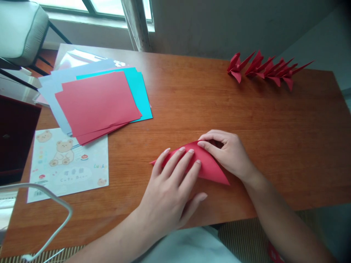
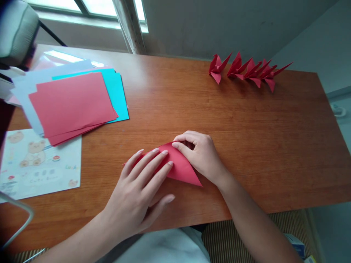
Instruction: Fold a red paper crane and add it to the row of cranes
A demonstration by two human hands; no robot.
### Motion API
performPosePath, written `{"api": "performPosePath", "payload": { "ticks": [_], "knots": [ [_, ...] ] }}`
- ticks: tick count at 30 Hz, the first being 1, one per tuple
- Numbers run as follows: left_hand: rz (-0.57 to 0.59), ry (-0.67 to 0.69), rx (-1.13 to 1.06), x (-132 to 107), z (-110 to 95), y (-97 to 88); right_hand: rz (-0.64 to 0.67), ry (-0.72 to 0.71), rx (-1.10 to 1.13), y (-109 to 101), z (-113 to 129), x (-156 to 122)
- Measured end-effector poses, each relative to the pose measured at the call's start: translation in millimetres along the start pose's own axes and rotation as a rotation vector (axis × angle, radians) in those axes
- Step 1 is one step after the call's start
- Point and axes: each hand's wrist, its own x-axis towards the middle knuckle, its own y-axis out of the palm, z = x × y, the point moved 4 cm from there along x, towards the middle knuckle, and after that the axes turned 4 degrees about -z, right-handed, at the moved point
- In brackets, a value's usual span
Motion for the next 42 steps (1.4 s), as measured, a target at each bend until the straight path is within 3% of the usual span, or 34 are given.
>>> {"api": "performPosePath", "payload": {
  "ticks": [2, 5, 8, 11, 14, 21, 30, 36, 42],
  "knots": [
    [-0.1, -0.069, -0.048, 1.6, 9.6, -10.8, -0.019, 0.027, 0.095, -3.5, -1.6, -0.2],
    [-0.369, -0.311, -0.203, 1.6, 27.7, -28.7, -0.072, 0.05, 0.21, -8.6, -1.8, -1.7],
    [-0.574, -0.613, -0.65, -0.4, 43.5, -33.0, -0.13, 0.025, 0.261, -10.7, 1.6, -4.6],
    [-0.543, -0.854, -1.135, 1.2, 48.3, -21.4, -0.159, -0.027, 0.256, -9.8, 7.1, -8.3],
    [-0.474, -0.956, -1.353, 3.1, 46.8, -12.9, -0.182, -0.086, 0.228, -9.6, 11.9, -12.0],
    [-0.573, -1.043, -1.394, 0.7, 47.4, -9.0, -0.2, -0.135, 0.233, -10.4, 14.7, -16.9],
    [-0.641, -1.022, -1.487, -1.3, 51.3, -11.4, -0.252, -0.035, 0.277, -13.0, -0.8, -18.3],
    [-0.596, -1.004, -1.494, -1.0, 50.7, -14.4, -0.288, 0.084, 0.333, -16.1, -19.6, -18.0],
    [-0.573, -1.016, -1.45, -2.4, 50.7, -13.1, -0.307, 0.077, 0.323, -18.7, -21.4, -18.5]
  ]
}}
